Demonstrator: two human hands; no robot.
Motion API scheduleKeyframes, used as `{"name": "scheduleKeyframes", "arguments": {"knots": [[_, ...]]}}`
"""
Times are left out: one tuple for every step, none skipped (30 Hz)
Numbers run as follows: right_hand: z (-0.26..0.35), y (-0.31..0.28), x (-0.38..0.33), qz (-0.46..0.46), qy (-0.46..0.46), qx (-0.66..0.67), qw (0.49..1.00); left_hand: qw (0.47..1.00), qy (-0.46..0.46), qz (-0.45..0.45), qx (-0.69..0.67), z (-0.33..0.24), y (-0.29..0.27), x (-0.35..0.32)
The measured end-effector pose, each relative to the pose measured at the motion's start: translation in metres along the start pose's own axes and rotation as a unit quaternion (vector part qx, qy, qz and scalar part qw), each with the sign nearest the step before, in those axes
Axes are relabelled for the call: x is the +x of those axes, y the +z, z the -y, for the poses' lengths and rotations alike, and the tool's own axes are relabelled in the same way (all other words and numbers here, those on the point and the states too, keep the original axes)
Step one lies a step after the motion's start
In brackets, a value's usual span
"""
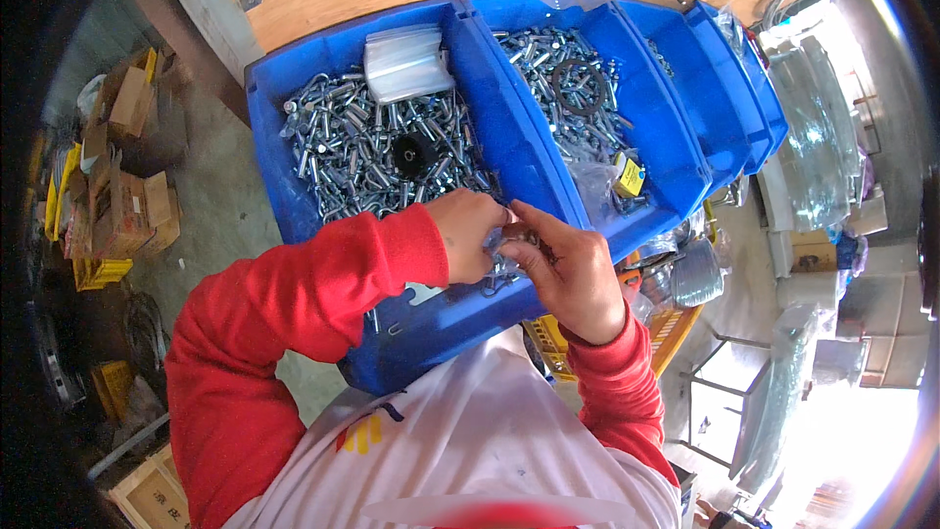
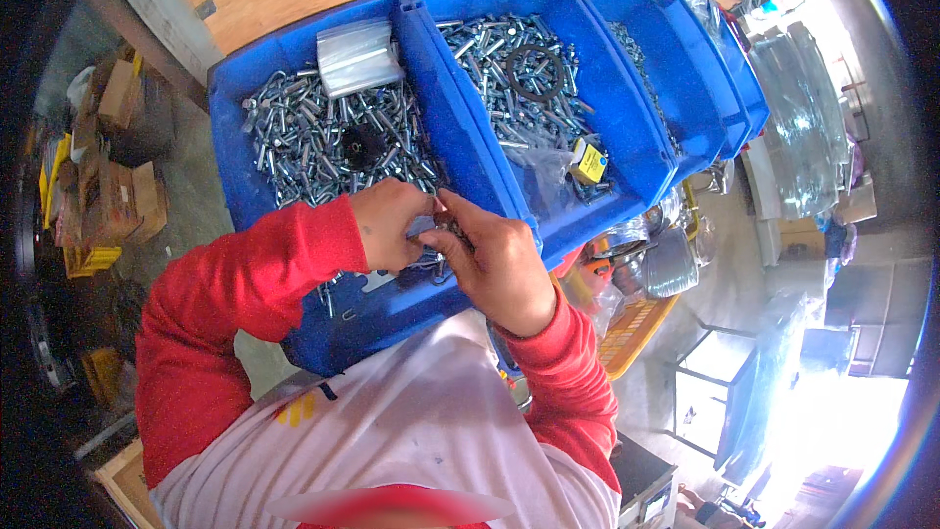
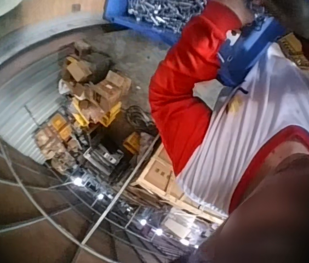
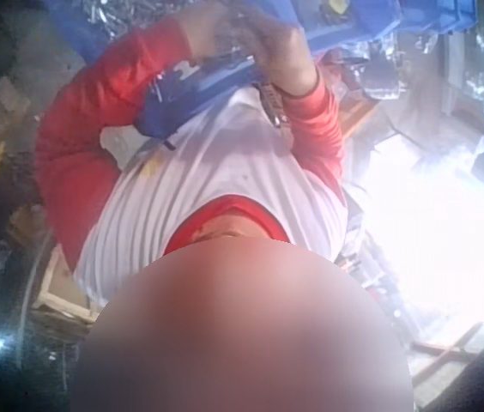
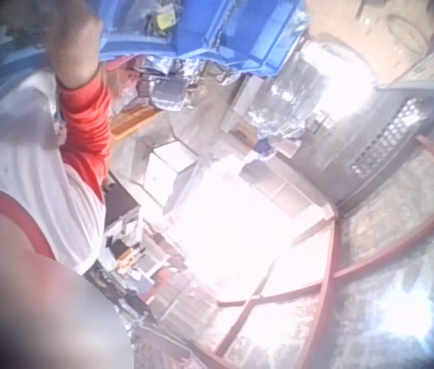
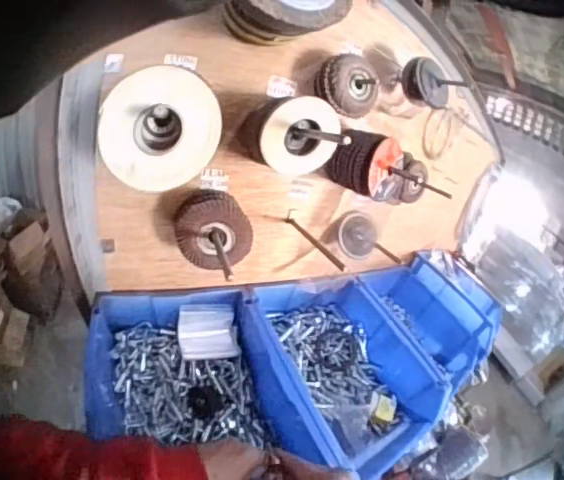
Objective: The person repeatedly picks small metal fasteners from blue bins and places them into small clear plastic bags. The person seals each bag and sets it aside on the workbench. The process is repeated continuously throughout the clip.
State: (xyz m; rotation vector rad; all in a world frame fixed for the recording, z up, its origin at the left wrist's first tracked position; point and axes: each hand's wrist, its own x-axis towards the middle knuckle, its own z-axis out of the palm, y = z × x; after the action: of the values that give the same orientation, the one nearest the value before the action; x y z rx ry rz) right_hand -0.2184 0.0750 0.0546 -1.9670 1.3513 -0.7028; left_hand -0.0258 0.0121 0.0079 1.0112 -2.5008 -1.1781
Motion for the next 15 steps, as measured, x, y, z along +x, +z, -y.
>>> {"name": "scheduleKeyframes", "arguments": {"knots": [[0.000,0.001,-0.001,-0.008,0.011,0.000,1.000,1.000,0.001,-0.001,-0.009,0.000,0.000,0.000],[0.000,0.004,-0.001,-0.026,0.012,-0.011,1.000,1.000,0.005,0.002,-0.009,0.000,-0.001,0.000],[0.000,0.006,-0.001,-0.047,0.005,-0.017,0.999,1.000,0.010,0.004,-0.010,0.000,-0.001,0.000],[0.000,0.010,-0.001,-0.065,-0.001,-0.026,0.998,1.000,0.014,0.007,-0.010,0.000,-0.001,0.000],[0.000,0.013,-0.001,-0.084,-0.010,-0.031,0.996,1.000,0.012,0.008,-0.007,0.000,-0.001,0.001],[0.001,0.016,-0.001,-0.100,-0.017,-0.037,0.994,1.000,0.009,0.010,-0.004,0.000,-0.001,0.001],[0.002,0.019,-0.001,-0.123,-0.021,-0.045,0.991,1.000,0.006,0.012,-0.001,-0.001,-0.002,0.001],[0.004,0.021,-0.001,-0.116,-0.014,-0.045,0.992,1.000,-0.005,0.018,-0.006,-0.001,-0.002,0.001],[0.007,0.021,-0.002,-0.115,-0.003,-0.048,0.992,1.000,-0.017,0.024,-0.011,-0.001,-0.002,0.001],[0.010,0.020,-0.003,-0.115,0.008,-0.050,0.992,0.999,-0.015,0.019,-0.023,-0.002,-0.002,0.001],[0.012,0.019,-0.004,-0.114,0.000,-0.074,0.991,1.000,-0.011,0.020,-0.003,-0.002,-0.001,0.000],[0.015,0.016,-0.005,-0.112,-0.009,-0.098,0.989,1.000,0.006,0.010,0.009,-0.002,-0.001,0.000],[0.017,0.013,-0.006,-0.109,-0.018,-0.122,0.986,1.000,0.022,-0.004,0.018,-0.002,-0.001,-0.001],[0.019,0.010,-0.006,-0.113,-0.028,-0.089,0.989,1.000,0.028,-0.007,0.005,-0.002,-0.001,-0.001],[0.021,0.008,-0.006,-0.118,-0.037,-0.057,0.991,0.999,0.035,-0.012,-0.012,-0.002,-0.001,-0.002]]}}
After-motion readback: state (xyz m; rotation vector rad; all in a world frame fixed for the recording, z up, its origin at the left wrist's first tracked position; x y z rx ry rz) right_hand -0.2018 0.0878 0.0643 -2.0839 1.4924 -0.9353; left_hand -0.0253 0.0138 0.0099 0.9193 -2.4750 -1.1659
